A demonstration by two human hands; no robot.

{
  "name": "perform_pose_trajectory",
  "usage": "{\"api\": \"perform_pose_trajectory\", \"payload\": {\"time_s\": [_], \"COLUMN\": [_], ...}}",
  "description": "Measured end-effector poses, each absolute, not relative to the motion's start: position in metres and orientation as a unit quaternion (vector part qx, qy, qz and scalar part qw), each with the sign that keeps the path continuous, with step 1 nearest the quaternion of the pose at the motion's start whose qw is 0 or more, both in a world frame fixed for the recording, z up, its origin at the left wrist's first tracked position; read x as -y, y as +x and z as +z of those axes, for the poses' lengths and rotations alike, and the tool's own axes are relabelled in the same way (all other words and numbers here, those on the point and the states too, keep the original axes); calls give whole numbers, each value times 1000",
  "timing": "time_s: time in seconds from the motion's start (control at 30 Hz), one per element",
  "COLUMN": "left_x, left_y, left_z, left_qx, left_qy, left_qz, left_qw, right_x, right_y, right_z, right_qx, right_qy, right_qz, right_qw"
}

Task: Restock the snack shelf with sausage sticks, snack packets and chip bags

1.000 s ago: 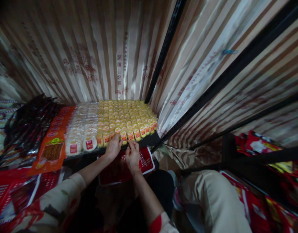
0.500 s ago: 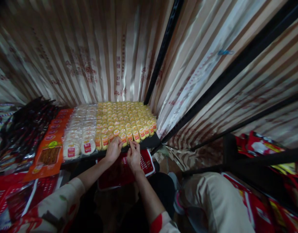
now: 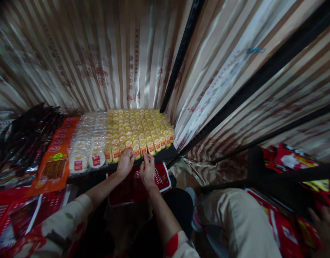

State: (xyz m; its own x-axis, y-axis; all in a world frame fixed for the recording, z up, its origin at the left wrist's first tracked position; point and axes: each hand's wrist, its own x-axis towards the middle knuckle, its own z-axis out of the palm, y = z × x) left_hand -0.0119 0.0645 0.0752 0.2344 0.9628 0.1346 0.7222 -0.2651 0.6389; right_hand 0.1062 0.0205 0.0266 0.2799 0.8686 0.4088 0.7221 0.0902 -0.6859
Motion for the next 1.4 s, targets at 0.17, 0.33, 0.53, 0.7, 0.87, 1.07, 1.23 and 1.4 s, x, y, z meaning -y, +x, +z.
{"api": "perform_pose_trajectory", "payload": {"time_s": [0.17,0.33,0.53,0.7,0.87,1.07,1.23,1.4], "left_x": [-65,-62,-57,-60,-46,-5,-6,-22], "left_y": [-10,-12,-13,-11,-18,-36,-38,-32], "left_z": [74,75,76,77,73,43,0,-38], "left_qx": [-547,-548,-544,-550,-547,-460,-515,-595], "left_qy": [758,760,762,761,759,808,727,630], "left_qz": [267,265,275,260,297,196,84,57], "left_qw": [234,227,218,226,193,312,446,496], "right_x": [-22,-16,-16,-22,-6,28,22,-2], "right_y": [105,109,116,118,115,108,98,85], "right_z": [27,30,25,28,28,-3,-30,-51], "right_qx": [604,596,580,605,569,608,644,659], "right_qy": [-662,-658,-687,-677,-675,-675,-652,-638], "right_qz": [87,46,-1,23,23,211,330,384], "right_qw": [435,458,439,419,469,362,226,109]}}
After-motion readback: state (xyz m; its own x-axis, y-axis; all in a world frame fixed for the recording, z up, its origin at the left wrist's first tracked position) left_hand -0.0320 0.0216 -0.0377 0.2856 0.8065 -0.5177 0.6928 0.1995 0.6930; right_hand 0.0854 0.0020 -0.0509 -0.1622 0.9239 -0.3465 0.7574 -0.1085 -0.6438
